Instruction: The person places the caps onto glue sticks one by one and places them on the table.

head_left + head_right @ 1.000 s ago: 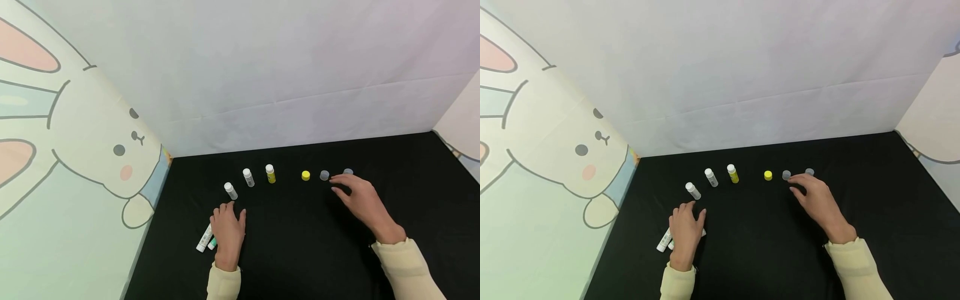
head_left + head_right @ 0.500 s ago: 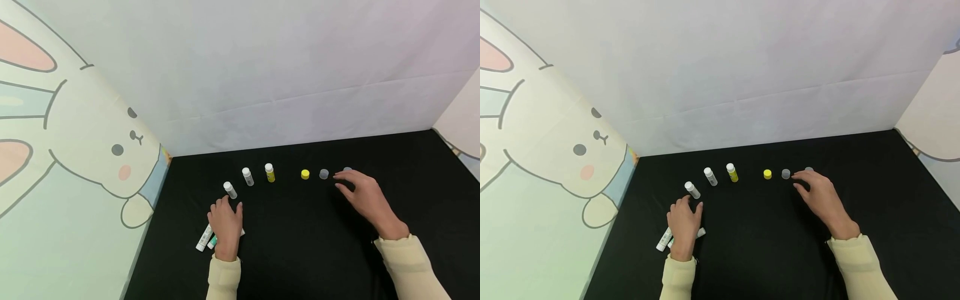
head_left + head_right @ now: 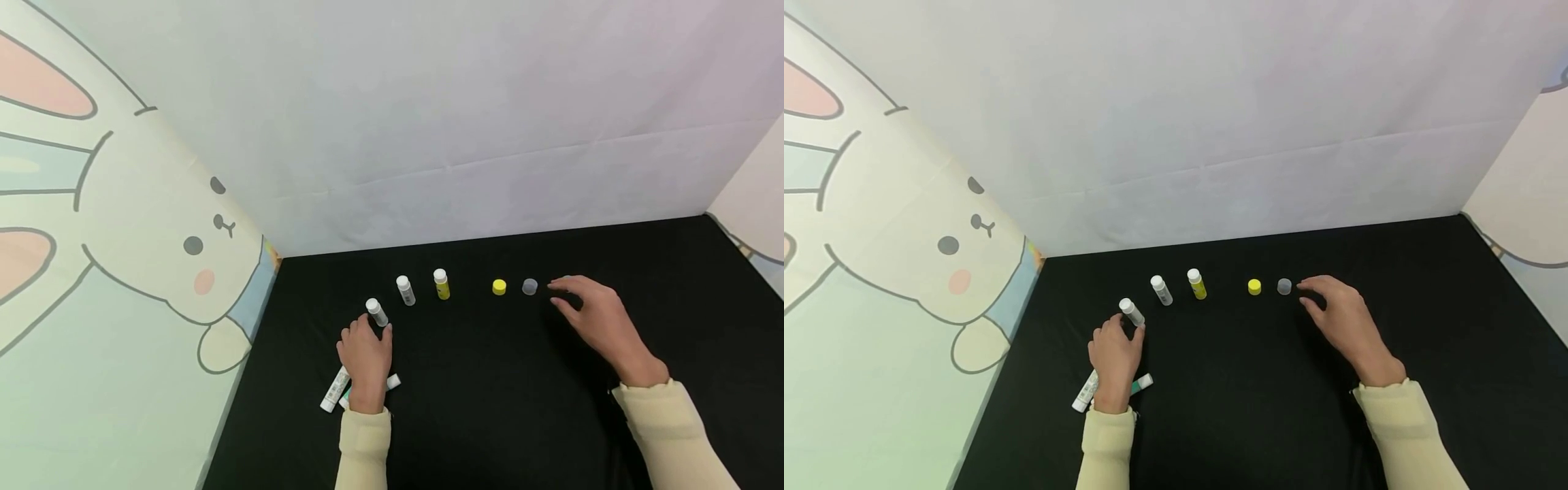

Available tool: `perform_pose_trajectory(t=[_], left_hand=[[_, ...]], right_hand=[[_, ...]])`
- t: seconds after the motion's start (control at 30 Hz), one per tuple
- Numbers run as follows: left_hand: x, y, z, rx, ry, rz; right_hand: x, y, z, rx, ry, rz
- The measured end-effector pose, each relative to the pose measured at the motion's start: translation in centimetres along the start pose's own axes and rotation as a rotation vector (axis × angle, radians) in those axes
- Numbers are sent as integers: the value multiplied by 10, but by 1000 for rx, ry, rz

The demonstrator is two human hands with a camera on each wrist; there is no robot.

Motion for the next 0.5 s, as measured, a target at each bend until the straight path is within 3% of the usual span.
perform_pose_trajectory(t=[0.5], left_hand=[[12, -6, -15, -44, -35, 20]], right_hand=[[-2, 22, -5, 78, -47, 16]])
Point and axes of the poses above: each hand's wrist, its own z-axis away from the middle knuckle, its own x-axis out of the palm, y = z × x, the point moved 9 cm from there along -z, towards the middle knuckle
